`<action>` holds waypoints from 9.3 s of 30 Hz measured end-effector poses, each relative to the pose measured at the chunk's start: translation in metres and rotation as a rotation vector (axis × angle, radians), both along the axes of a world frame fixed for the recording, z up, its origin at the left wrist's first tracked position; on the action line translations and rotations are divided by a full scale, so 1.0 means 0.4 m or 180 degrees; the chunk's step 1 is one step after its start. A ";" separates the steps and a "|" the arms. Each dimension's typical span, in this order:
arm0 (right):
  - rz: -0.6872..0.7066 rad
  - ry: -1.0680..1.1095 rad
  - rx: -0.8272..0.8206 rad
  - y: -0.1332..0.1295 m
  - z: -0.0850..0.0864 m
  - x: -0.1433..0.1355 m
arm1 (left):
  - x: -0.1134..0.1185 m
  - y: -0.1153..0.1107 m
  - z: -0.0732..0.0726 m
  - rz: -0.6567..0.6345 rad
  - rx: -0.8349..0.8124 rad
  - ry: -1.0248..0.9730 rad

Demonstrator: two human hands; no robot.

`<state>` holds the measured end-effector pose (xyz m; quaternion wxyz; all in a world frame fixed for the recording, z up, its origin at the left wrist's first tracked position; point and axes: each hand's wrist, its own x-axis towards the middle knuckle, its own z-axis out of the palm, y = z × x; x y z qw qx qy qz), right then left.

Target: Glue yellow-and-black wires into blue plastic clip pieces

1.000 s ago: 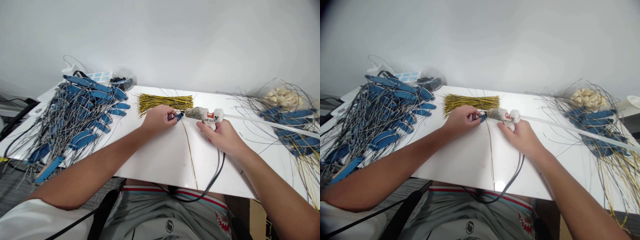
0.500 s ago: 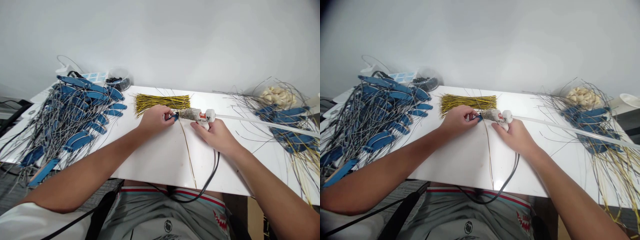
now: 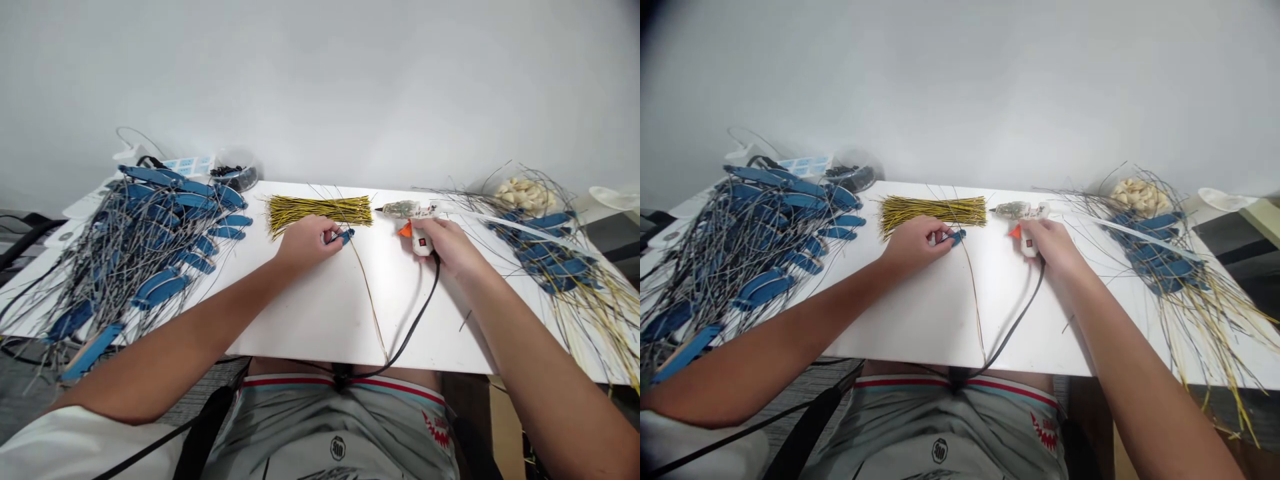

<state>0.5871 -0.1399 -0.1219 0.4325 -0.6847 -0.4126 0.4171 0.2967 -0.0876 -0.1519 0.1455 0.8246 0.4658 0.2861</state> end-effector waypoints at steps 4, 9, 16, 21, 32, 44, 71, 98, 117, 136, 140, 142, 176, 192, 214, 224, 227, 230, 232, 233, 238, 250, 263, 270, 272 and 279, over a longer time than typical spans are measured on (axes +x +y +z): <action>-0.0087 -0.1902 -0.0112 -0.001 -0.009 0.029 | -0.001 -0.005 0.001 -0.0031 0.0012 -0.0054; -0.0097 -0.3094 -0.0357 -0.030 0.025 0.021 | -0.003 -0.007 0.000 -0.0062 -0.0042 -0.0055; 0.1267 -0.2080 0.1712 -0.075 0.052 -0.241 | -0.007 0.000 -0.006 -0.0110 0.0013 0.0030; 0.1708 -0.2472 0.2308 -0.067 0.005 -0.353 | -0.024 -0.007 -0.001 -0.0448 0.0179 0.0149; 0.2417 -0.3100 0.3037 -0.025 -0.003 -0.319 | -0.024 -0.009 0.000 -0.0387 0.0170 0.0018; 0.0664 -0.4100 0.1288 0.326 0.087 0.002 | -0.004 -0.001 -0.010 0.0034 -0.0126 -0.0122; 0.0924 -0.2419 0.1850 0.009 0.016 -0.170 | -0.007 -0.019 0.016 -0.0038 -0.0144 -0.0520; 0.1653 0.0674 0.1393 -0.034 -0.018 -0.192 | -0.009 -0.079 0.060 -0.0943 -0.1130 -0.2376; 0.1510 0.0847 0.1326 -0.054 0.001 -0.198 | -0.010 -0.101 0.081 -0.0927 -0.0827 -0.2281; 0.1602 0.0935 0.1279 -0.056 0.007 -0.197 | -0.013 -0.090 0.066 -0.1056 -0.0196 -0.2213; 0.1647 0.1008 0.1269 -0.056 0.003 -0.196 | -0.014 -0.090 0.065 -0.1049 -0.0167 -0.2202; 0.1672 0.1016 0.1244 -0.057 0.003 -0.196 | -0.014 -0.091 0.064 -0.1040 -0.0175 -0.2215; 0.1616 0.1030 0.1006 -0.050 0.005 -0.194 | -0.010 -0.102 0.070 -0.1029 -0.0626 -0.2344; 0.1728 0.1319 0.0756 -0.043 0.004 -0.194 | 0.000 -0.109 0.079 -0.1040 -0.1141 -0.2637; 0.1744 0.1387 0.0694 -0.041 0.004 -0.189 | 0.003 -0.109 0.084 -0.1098 -0.1033 -0.2629; 0.1783 0.1198 0.0715 -0.038 -0.002 -0.185 | 0.001 -0.109 0.084 -0.1029 -0.1072 -0.2551; 0.1811 0.1246 0.0722 -0.038 -0.001 -0.184 | 0.001 -0.109 0.085 -0.1035 -0.1076 -0.2562; 0.1826 0.1304 0.0717 -0.038 0.001 -0.184 | 0.002 -0.108 0.087 -0.1007 -0.1062 -0.2543; 0.1836 0.1323 0.0714 -0.039 0.002 -0.184 | 0.002 -0.108 0.088 -0.0992 -0.1039 -0.2515; 0.1840 0.1324 0.0711 -0.039 0.002 -0.184 | 0.002 -0.107 0.088 -0.0987 -0.1027 -0.2498; 0.1821 0.1335 0.0729 -0.040 -0.001 -0.185 | 0.002 -0.106 0.082 -0.1055 -0.1026 -0.2491; 0.1785 0.1373 0.0700 -0.036 -0.006 -0.184 | -0.001 -0.103 0.078 -0.1116 -0.0988 -0.2554; 0.1787 0.1370 0.0728 -0.036 -0.006 -0.186 | 0.000 -0.104 0.076 -0.1162 -0.0973 -0.2554; 0.1812 0.1330 0.0738 -0.037 -0.008 -0.181 | 0.000 -0.101 0.079 -0.1127 -0.0968 -0.2484; 0.1812 0.1348 0.0743 -0.037 -0.007 -0.182 | 0.000 -0.102 0.079 -0.1134 -0.0961 -0.2483; 0.1839 0.1391 0.0768 -0.035 -0.008 -0.181 | -0.002 -0.103 0.076 -0.1150 -0.0991 -0.2455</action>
